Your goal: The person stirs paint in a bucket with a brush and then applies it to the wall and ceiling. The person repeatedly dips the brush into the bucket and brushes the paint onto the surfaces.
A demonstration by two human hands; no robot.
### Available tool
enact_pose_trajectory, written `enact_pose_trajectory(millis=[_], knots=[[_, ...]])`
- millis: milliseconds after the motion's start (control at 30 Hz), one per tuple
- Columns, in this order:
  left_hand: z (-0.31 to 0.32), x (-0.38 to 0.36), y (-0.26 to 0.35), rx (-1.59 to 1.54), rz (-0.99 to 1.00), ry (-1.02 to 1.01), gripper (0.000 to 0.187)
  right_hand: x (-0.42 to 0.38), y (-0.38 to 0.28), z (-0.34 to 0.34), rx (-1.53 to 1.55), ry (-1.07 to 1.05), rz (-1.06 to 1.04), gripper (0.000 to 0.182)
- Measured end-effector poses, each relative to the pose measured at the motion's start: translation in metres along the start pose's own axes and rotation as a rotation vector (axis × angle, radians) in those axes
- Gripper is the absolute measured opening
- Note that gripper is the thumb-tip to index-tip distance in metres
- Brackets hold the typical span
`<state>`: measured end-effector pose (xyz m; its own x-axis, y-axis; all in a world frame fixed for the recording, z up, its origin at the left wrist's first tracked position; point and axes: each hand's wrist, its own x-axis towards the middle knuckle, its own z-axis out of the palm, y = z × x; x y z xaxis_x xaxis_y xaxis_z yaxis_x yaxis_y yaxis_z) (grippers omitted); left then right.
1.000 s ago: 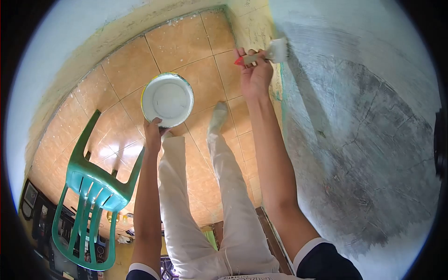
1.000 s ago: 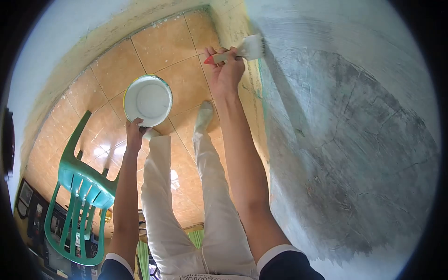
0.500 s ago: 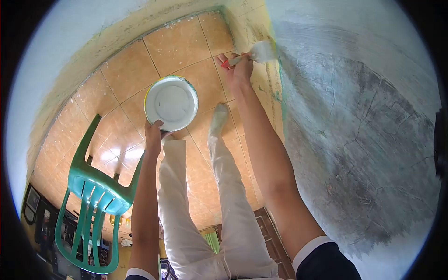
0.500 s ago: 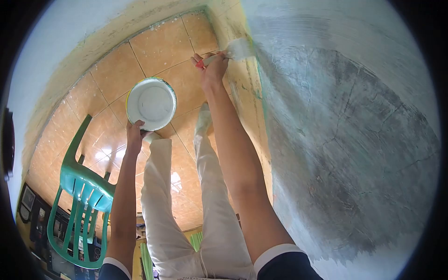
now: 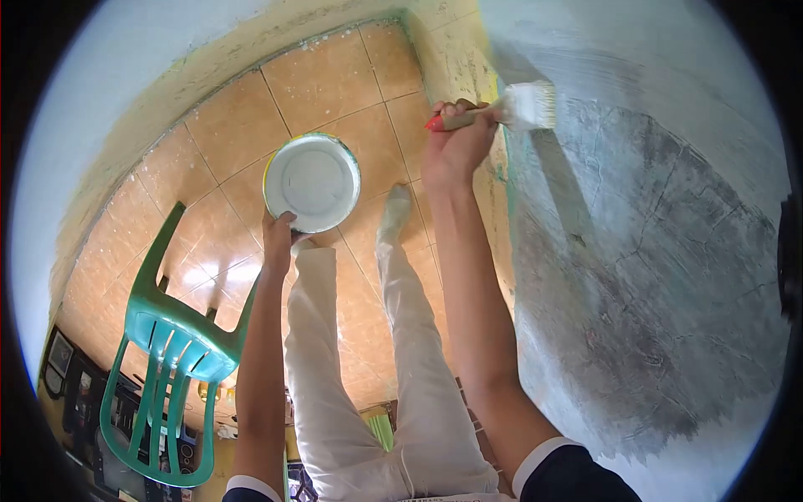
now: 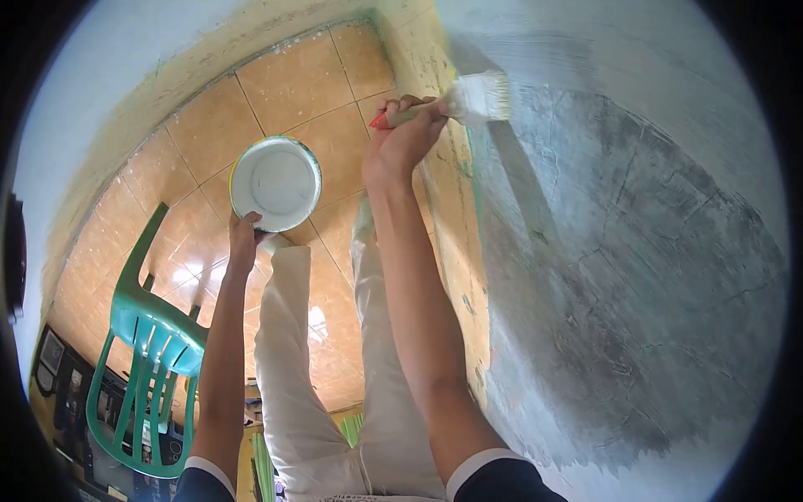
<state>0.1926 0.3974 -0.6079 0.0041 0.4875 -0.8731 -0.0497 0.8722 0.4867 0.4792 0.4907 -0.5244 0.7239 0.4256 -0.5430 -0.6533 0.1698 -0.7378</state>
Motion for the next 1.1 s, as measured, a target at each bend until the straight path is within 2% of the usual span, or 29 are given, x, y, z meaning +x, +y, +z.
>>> enact_pose_trajectory(millis=[133, 333, 467, 600, 767, 967, 1033, 1100], knots=[[0.003, 0.001, 0.0, -0.007, -0.008, 0.0, 0.062, 0.047, 0.038, -0.02, 0.041, 0.023, 0.107, 0.025], [0.005, -0.003, 0.0, 0.013, -0.013, -0.007, 0.061, 0.074, 0.059, -0.023, 0.162, 0.073, 0.399, 0.019], [0.007, -0.008, 0.002, 0.019, 0.003, 0.011, 0.059, 0.064, 0.029, -0.018, 0.262, -0.085, 0.415, 0.018], [0.008, -0.011, 0.003, -0.007, 0.022, 0.017, 0.058, -0.007, -0.029, 0.014, 0.223, -0.095, 0.248, 0.018], [0.013, -0.011, 0.011, 0.041, -0.002, 0.054, 0.058, -0.003, -0.006, -0.004, 0.054, -0.06, 0.083, 0.02], [0.014, -0.015, 0.013, 0.067, 0.036, 0.023, 0.058, 0.083, 0.064, -0.05, -0.098, -0.031, 0.265, 0.019], [0.01, -0.015, 0.008, 0.083, 0.024, 0.018, 0.058, 0.089, 0.073, -0.051, 0.032, 0.044, 0.451, 0.026], [0.004, -0.015, 0.001, 0.102, 0.014, 0.01, 0.059, 0.089, 0.068, -0.049, 0.101, 0.053, 0.463, 0.026]])
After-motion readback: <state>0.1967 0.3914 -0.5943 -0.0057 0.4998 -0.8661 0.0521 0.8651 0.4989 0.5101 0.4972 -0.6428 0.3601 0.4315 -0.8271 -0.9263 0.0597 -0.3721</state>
